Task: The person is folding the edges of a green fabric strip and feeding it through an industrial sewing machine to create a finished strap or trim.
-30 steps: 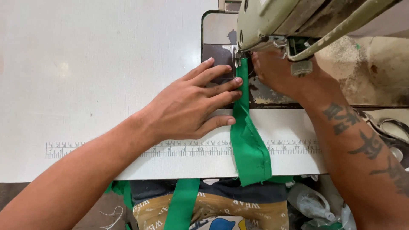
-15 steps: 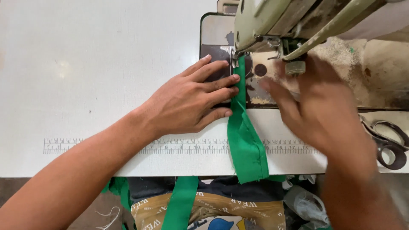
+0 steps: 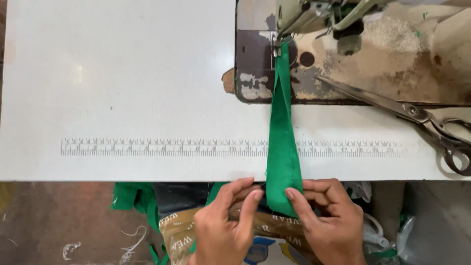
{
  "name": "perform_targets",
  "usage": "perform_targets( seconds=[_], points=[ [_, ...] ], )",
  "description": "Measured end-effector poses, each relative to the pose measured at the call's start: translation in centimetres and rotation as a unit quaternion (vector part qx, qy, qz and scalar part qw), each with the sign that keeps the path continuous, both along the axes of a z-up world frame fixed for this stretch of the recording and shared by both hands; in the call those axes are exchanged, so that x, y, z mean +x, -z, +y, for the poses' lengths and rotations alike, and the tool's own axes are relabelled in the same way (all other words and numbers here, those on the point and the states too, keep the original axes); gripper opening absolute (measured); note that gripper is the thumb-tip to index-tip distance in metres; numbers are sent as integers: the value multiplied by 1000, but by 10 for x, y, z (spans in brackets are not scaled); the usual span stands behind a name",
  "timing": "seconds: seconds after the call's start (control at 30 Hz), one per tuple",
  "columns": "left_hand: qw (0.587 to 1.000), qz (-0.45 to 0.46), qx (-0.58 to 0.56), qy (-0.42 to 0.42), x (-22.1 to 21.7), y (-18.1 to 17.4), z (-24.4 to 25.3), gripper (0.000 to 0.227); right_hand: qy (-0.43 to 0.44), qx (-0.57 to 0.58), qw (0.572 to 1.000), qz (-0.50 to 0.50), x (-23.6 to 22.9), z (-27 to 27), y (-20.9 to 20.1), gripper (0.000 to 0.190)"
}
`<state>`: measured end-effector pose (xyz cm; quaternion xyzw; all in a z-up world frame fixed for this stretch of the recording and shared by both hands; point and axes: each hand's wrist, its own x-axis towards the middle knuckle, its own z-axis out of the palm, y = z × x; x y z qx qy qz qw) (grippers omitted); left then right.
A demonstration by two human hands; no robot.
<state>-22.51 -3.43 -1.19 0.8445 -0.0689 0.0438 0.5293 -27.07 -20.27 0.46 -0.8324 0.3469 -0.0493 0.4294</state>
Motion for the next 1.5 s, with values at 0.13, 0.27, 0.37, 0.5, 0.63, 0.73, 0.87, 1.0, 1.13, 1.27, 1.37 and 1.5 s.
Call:
perform_targets(
  seconds=[0.13, 0.27, 0.37, 0.5, 0.63, 0.73, 0.87, 1.0, 1.13, 1.27, 1.37, 1.5],
  points=[
    [995, 40, -82, 42, 1, 2, -10, 35, -51, -75, 994, -63, -4, 1, 1, 30],
    [995, 13, -93, 30, 5, -2, -22, 43, -40, -73, 994, -73, -7, 3, 0, 28],
    [989, -124, -8, 82, 2, -11, -21, 34, -44, -124, 983, -130, -10, 8, 1, 25],
    [987, -118, 10, 110, 0, -6, -24, 34, -95, -168, 966, -171, -19, 2, 12, 29],
    [976, -115, 59, 177, 0, -5, -25, 35, -139, -219, 949, -181, -23, 1, 19, 28],
    [964, -137, 122, 192, 1, -4, -26, 35, -166, -241, 926, -237, -13, 5, 9, 22],
    [936, -174, 208, 225, 4, -3, -25, 40, -202, -256, 901, -285, 1, 5, -3, 10],
    [918, -216, 236, 235, 8, -6, -25, 37, -248, -223, 922, -196, 2, -22, -10, 17],
    [907, -245, 245, 242, 8, -5, -25, 35, -291, -317, 882, -192, 36, -54, -37, 21],
    [903, -256, 243, 243, 8, -8, -26, 33, -367, -344, 815, -290, 103, -80, -30, 21],
    [899, -275, 267, 210, 8, -10, -31, 22, -422, -334, 793, -287, 126, -88, -6, 39],
    [900, -281, 273, 188, 7, -7, -36, 17, -453, -372, 768, -258, 129, -81, -11, 41]
  ],
)
